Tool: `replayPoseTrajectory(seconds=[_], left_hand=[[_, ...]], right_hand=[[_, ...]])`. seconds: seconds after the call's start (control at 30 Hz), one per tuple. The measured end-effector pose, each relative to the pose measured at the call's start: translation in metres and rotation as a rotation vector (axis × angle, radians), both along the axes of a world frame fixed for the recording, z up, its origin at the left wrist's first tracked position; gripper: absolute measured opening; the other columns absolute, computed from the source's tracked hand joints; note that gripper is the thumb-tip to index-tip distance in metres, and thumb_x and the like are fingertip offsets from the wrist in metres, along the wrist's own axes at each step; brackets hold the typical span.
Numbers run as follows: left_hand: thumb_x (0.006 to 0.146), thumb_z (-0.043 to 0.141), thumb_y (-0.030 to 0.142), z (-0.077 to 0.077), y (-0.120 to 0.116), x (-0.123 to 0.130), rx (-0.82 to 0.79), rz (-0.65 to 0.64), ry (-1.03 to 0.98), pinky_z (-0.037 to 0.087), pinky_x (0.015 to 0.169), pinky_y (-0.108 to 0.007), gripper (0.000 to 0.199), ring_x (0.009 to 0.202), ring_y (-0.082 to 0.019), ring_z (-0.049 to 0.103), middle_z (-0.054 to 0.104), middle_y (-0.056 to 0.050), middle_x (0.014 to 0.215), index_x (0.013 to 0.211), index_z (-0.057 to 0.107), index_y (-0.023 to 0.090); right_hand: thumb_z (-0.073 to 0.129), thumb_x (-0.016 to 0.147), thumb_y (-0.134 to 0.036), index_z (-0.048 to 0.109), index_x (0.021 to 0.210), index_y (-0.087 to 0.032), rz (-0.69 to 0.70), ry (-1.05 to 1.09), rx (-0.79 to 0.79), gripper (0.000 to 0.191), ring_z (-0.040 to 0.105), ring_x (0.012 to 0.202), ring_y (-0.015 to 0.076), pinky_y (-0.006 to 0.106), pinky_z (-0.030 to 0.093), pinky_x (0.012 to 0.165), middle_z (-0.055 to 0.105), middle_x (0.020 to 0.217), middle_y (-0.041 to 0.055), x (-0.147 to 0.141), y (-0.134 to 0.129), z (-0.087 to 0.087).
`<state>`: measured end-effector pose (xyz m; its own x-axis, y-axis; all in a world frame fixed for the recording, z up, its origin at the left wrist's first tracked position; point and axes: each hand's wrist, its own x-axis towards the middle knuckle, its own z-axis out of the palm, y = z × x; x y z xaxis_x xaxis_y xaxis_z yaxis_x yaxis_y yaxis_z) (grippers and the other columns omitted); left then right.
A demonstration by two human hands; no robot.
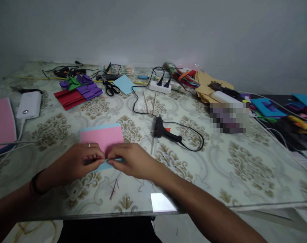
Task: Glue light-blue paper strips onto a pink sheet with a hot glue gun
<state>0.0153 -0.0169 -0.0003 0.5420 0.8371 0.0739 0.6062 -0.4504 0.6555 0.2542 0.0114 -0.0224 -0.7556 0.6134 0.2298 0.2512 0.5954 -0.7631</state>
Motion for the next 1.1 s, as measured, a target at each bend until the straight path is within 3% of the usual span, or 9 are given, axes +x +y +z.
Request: replayPoseTrajectory(seconds=[0.23, 0.6, 0.7, 0.83, 0.93, 1.03, 1.1], left_hand=[[0.092, 0.063, 0.015, 0.004, -0.005, 0.004, 0.042, 0.018, -0.069, 0.043, 0.068, -0.026, 0.012, 0.069, -0.013, 0.065, 0.073, 0.002, 0.078, 0.084, 0.070, 0.020], [0.092, 0.068, 0.036, 0.019, 0.015, -0.029, 0.029, 0.213, -0.112, 0.046, 0.059, -0.023, 0.020, 0.063, -0.013, 0.064, 0.075, 0.002, 0.074, 0.081, 0.078, 0.024], [0.091, 0.068, 0.038, 0.019, 0.019, -0.035, 0.042, 0.244, -0.101, 0.045, 0.058, -0.023, 0.020, 0.062, -0.013, 0.062, 0.073, 0.002, 0.073, 0.079, 0.077, 0.025], [0.091, 0.068, 0.045, 0.014, 0.023, -0.037, -0.062, 0.318, -0.151, 0.042, 0.055, -0.022, 0.026, 0.061, -0.012, 0.057, 0.068, 0.002, 0.071, 0.082, 0.074, 0.022], [0.090, 0.069, 0.047, 0.010, 0.026, -0.037, -0.158, 0.387, -0.252, 0.040, 0.052, -0.020, 0.027, 0.058, -0.011, 0.054, 0.065, 0.003, 0.069, 0.086, 0.072, 0.020], [0.088, 0.073, 0.046, 0.005, 0.028, -0.037, -0.264, 0.426, -0.372, 0.040, 0.053, -0.019, 0.027, 0.059, -0.011, 0.055, 0.066, 0.003, 0.068, 0.089, 0.071, 0.020], [0.088, 0.075, 0.046, 0.003, 0.028, -0.037, -0.357, 0.433, -0.470, 0.039, 0.052, -0.018, 0.026, 0.057, -0.010, 0.056, 0.066, 0.003, 0.067, 0.091, 0.072, 0.020]], right_hand=[[0.060, 0.102, -0.024, 0.068, 0.090, -0.019, -0.003, 0.081, 0.084, 0.015, 0.066, 0.076, 0.0166, 0.027, 0.049, 0.071, 0.072, 0.082, 0.0031, -0.005, -0.005, 0.000], [0.069, 0.097, -0.025, 0.068, 0.080, -0.017, -0.210, 0.138, -0.045, 0.019, 0.060, 0.068, 0.0115, 0.022, 0.043, 0.063, 0.069, 0.075, 0.0000, 0.016, 0.016, 0.016], [0.069, 0.098, -0.030, 0.069, 0.080, -0.016, -0.252, 0.153, -0.077, 0.022, 0.058, 0.067, 0.0119, 0.023, 0.041, 0.061, 0.068, 0.073, 0.0001, 0.024, 0.022, 0.018], [0.068, 0.098, -0.031, 0.069, 0.081, -0.017, -0.309, 0.213, -0.136, 0.022, 0.059, 0.065, 0.0116, 0.024, 0.043, 0.062, 0.067, 0.071, -0.0003, 0.027, 0.027, 0.016], [0.066, 0.100, -0.034, 0.069, 0.100, -0.018, -0.343, 0.348, -0.207, 0.016, 0.061, 0.068, 0.0122, 0.025, 0.049, 0.064, 0.068, 0.080, 0.0011, 0.027, 0.030, 0.010], [0.063, 0.102, -0.035, 0.060, 0.138, -0.024, -0.278, 0.454, -0.268, 0.038, 0.065, 0.077, 0.0136, 0.027, 0.055, 0.072, 0.071, 0.101, 0.0046, 0.030, 0.032, 0.005], [0.063, 0.102, -0.031, 0.056, 0.148, -0.027, -0.188, 0.417, -0.265, 0.047, 0.066, 0.082, 0.0138, 0.029, 0.057, 0.078, 0.071, 0.110, 0.0056, 0.031, 0.032, 0.003]])
